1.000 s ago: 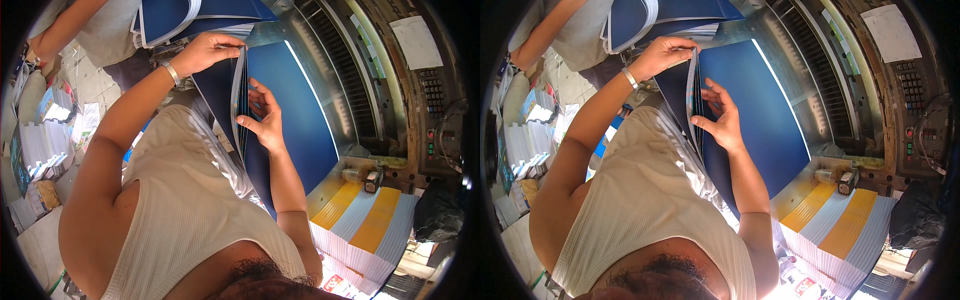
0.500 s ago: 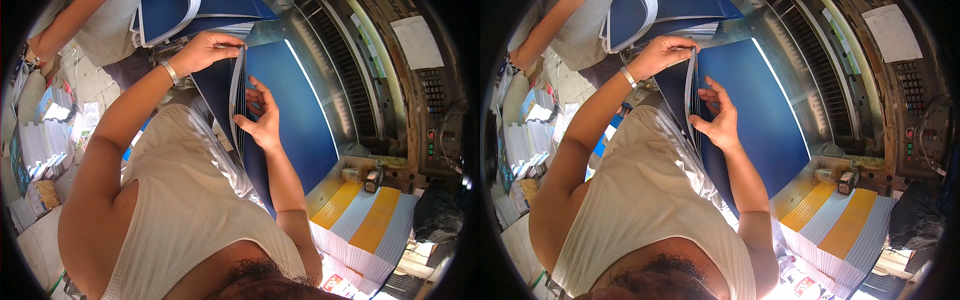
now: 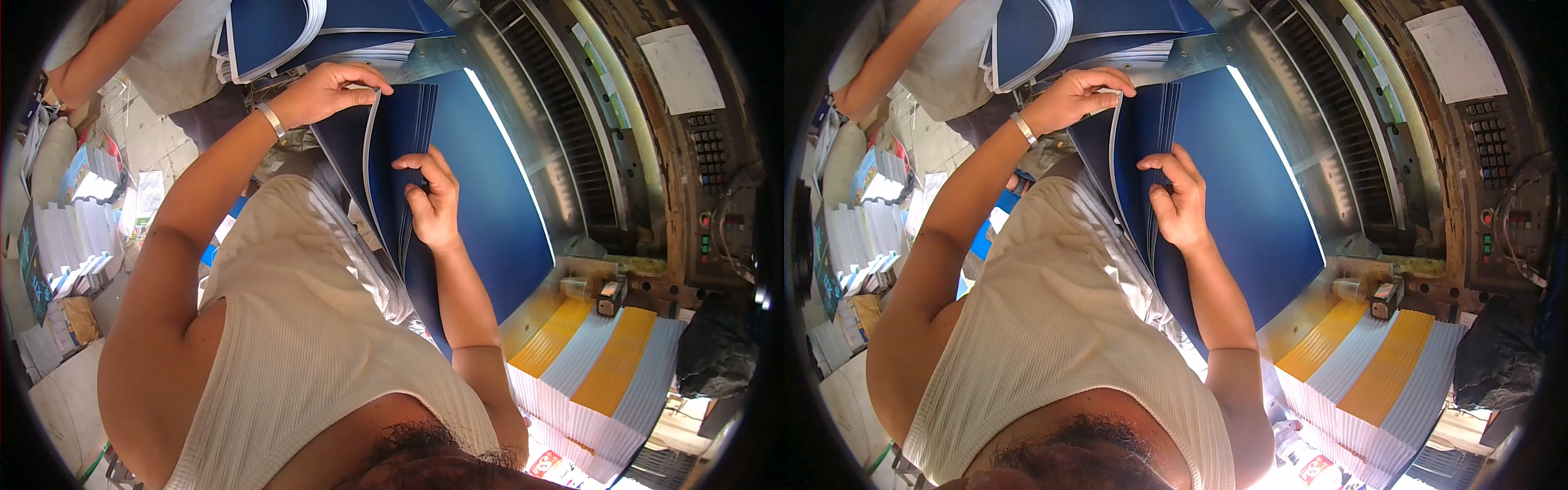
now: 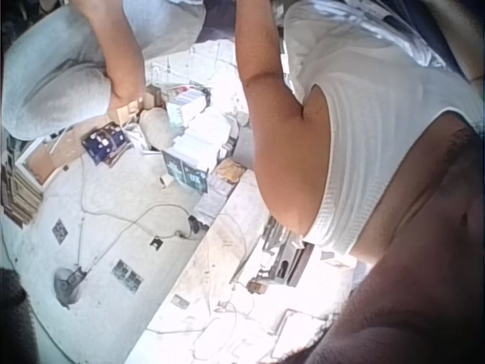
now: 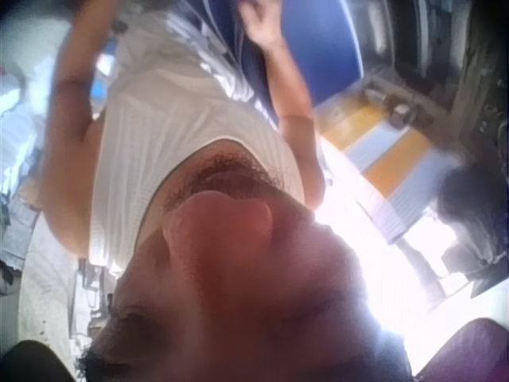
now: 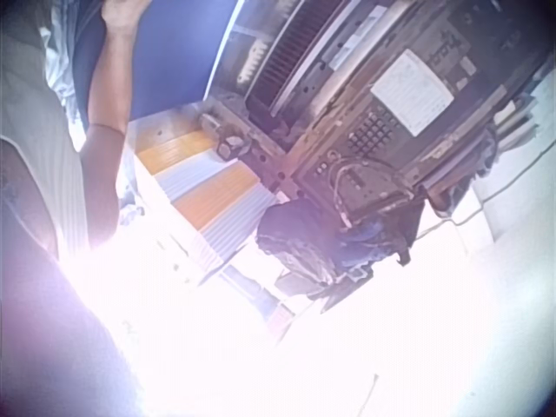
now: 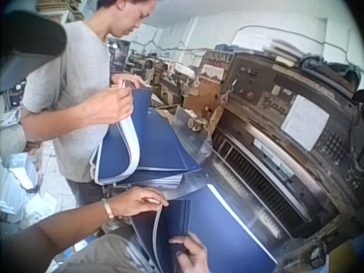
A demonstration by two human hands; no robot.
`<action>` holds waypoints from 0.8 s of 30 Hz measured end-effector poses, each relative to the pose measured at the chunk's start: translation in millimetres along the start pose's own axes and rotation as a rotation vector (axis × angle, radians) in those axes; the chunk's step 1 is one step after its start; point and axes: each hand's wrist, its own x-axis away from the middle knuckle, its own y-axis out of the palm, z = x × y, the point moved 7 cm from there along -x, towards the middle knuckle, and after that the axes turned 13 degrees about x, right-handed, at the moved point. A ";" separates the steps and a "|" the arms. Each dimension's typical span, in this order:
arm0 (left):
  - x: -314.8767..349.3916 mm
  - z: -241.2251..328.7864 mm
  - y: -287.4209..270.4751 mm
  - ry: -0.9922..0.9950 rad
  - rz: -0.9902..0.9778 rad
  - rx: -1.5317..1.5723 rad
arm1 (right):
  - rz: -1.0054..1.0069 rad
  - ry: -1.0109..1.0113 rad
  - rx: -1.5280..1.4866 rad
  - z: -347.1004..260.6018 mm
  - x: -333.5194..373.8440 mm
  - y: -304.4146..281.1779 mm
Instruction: The person handles large blue folders or book covers, placing them onto the bed of a industrial cutting or binding machine and checking the alignment of the sheets inside.
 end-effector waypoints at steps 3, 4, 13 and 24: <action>1.2 -15.0 -2.8 -0.080 0.063 0.152 | 0.026 0.087 -0.065 -0.7 -2.5 1.1; 2.8 -12.9 -2.6 -0.070 0.115 0.152 | 0.052 0.081 -0.030 -3.1 -2.7 0.0; 14.4 -13.0 5.3 0.048 0.347 0.200 | 0.042 0.178 -0.039 -3.8 -3.7 1.0; 13.4 -13.4 4.7 0.035 0.330 0.202 | 0.031 0.184 -0.080 -0.7 -1.7 2.9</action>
